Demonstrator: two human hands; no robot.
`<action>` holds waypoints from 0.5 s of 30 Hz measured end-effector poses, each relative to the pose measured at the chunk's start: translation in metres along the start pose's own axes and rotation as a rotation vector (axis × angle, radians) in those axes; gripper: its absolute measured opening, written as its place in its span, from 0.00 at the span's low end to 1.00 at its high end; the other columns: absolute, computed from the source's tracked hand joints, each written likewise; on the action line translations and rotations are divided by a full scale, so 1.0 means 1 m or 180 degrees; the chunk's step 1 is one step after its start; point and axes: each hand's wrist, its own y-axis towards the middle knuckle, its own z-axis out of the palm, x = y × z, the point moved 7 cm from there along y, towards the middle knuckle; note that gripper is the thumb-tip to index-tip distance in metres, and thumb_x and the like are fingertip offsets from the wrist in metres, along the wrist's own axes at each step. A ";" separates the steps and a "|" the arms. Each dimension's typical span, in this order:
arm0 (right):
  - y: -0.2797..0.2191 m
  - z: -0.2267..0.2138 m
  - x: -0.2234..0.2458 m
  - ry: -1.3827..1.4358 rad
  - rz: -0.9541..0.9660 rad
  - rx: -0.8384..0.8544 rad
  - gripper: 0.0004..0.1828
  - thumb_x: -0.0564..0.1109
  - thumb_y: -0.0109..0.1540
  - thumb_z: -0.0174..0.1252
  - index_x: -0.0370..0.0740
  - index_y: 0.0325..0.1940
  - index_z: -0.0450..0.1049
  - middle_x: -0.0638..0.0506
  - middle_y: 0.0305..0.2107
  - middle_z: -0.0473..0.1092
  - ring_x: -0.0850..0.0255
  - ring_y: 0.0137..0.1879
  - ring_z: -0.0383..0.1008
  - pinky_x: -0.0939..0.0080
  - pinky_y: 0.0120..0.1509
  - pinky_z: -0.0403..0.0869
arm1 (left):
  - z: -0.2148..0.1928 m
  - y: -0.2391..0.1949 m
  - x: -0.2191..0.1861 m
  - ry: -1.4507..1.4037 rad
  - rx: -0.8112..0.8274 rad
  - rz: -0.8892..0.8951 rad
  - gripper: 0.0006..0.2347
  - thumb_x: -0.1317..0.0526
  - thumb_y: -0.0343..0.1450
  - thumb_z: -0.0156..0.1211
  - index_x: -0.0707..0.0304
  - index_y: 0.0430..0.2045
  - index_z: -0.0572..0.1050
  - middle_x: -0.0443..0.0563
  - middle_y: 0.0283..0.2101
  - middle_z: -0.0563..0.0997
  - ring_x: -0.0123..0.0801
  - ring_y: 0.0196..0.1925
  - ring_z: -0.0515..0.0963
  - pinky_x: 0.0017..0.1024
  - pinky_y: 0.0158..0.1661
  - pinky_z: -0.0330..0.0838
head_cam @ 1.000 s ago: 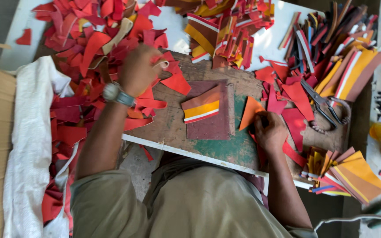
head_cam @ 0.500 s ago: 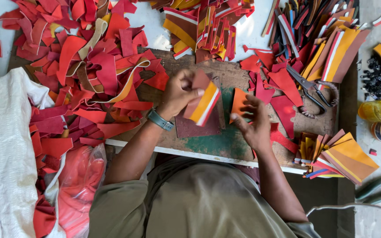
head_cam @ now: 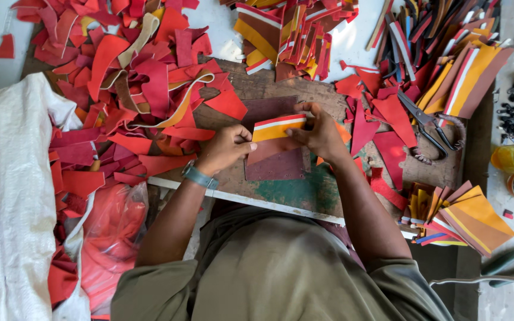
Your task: The person assembles small red and orange paper pieces into layered units on a wooden board. They pick pieces from piles, align them, and place completed units into a cardboard box. The process is repetitive and involves handling many small parts by hand.
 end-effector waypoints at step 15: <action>-0.093 0.039 0.022 -0.2655 -0.1282 -0.0702 0.32 0.51 0.61 0.65 0.41 0.68 0.70 0.42 0.65 0.65 0.44 0.71 0.62 0.45 0.72 0.62 | -0.023 -0.014 -0.008 0.0791 -0.0653 -0.0245 0.10 0.59 0.68 0.67 0.70 0.23 0.82 0.49 0.21 0.83 0.23 0.21 0.81 0.24 0.24 0.75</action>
